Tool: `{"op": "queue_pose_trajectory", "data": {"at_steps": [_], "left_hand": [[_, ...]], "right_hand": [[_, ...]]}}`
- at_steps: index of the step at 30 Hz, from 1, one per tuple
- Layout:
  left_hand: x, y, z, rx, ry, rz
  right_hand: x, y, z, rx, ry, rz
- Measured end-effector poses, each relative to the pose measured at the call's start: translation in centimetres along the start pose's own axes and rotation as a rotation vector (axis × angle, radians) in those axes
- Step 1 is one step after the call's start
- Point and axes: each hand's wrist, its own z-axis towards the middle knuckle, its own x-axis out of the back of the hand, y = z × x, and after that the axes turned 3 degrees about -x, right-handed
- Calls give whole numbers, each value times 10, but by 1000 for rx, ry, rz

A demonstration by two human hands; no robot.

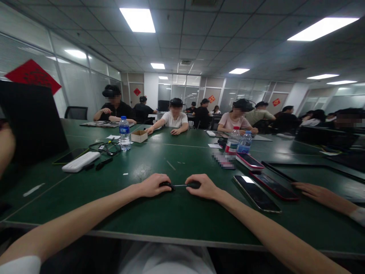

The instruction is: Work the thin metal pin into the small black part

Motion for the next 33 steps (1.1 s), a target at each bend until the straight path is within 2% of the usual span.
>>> {"op": "queue_pose_trajectory", "data": {"at_steps": [11,17,25,33], "left_hand": [[6,4,0,60,4,-58],[6,-1,-2,124,42,-89],[9,5,-1,114,-17,-103],[7,10,-2,153,55,-139]], "right_hand": [[4,-3,4,-32,-112,-147],[8,-10,6,-46,-113,-167],[4,-14,6,-26,-108,-184],[2,-16,7,-16,-107,-193]]}}
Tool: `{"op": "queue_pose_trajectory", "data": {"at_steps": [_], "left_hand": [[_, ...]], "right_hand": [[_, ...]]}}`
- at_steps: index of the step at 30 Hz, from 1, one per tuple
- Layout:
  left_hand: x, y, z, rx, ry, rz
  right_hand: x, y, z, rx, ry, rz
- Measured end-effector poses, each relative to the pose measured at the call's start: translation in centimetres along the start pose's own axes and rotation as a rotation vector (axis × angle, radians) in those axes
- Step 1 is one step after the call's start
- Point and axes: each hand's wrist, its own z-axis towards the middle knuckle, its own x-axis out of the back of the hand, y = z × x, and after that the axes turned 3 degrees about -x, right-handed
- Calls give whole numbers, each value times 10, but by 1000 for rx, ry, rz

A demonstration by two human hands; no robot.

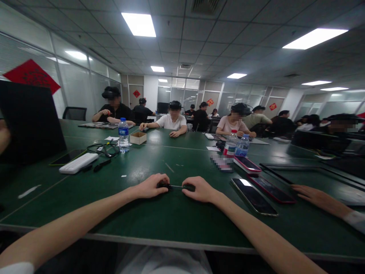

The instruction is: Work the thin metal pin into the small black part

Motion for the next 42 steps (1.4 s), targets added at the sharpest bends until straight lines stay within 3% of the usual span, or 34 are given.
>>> {"op": "queue_pose_trajectory", "data": {"at_steps": [8,14,21,26,32,42], "left_hand": [[1,0,1,1,8,6],[-1,0,1,32,50,-2],[-7,11,2,21,74,-39],[-10,21,3,-30,62,-31],[-10,19,3,-35,64,-21],[-12,19,2,-71,60,-9]], "right_hand": [[3,-4,0,-14,-7,9],[3,-3,0,2,62,10],[5,-11,-2,-101,97,5],[-5,-20,-1,-43,37,24],[-6,-24,0,-12,-50,7],[-6,-22,0,10,-35,11]]}}
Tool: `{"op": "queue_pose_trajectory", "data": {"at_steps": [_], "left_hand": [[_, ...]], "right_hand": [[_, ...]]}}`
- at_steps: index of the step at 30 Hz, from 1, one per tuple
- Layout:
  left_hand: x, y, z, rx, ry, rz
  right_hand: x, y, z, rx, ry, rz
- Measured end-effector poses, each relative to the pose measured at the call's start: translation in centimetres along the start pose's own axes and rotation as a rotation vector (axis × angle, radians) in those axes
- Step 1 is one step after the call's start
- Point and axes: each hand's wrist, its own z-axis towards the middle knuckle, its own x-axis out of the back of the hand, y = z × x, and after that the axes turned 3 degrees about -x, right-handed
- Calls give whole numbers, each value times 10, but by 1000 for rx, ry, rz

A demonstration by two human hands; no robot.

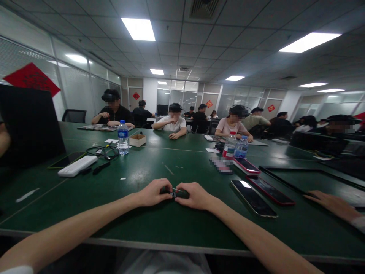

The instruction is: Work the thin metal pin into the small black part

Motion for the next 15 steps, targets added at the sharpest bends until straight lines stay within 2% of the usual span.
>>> {"op": "queue_pose_trajectory", "data": {"at_steps": [15], "left_hand": [[-1,3,0,-62,-3,51]], "right_hand": [[-2,1,1,-9,-1,-30]]}}
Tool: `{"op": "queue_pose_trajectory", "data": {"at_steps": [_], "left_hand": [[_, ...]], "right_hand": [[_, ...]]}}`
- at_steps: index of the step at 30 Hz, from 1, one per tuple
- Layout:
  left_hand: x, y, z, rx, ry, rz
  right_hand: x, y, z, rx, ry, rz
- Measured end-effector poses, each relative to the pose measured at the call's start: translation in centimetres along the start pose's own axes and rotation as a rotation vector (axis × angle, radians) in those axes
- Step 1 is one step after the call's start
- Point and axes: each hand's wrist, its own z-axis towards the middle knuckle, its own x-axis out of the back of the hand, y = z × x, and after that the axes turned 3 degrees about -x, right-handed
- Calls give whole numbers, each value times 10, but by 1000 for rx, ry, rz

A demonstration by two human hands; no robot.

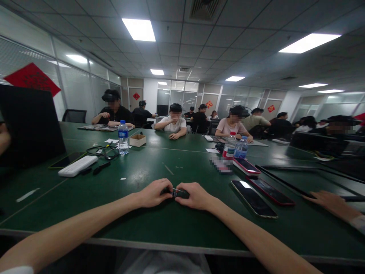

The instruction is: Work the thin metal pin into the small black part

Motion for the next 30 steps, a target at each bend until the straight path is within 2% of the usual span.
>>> {"op": "queue_pose_trajectory", "data": {"at_steps": [17,30], "left_hand": [[-1,-7,-1,-6,2,164],[2,-5,-1,-135,-57,290]], "right_hand": [[2,0,0,-5,-1,-9],[-1,4,0,-15,6,-26]]}}
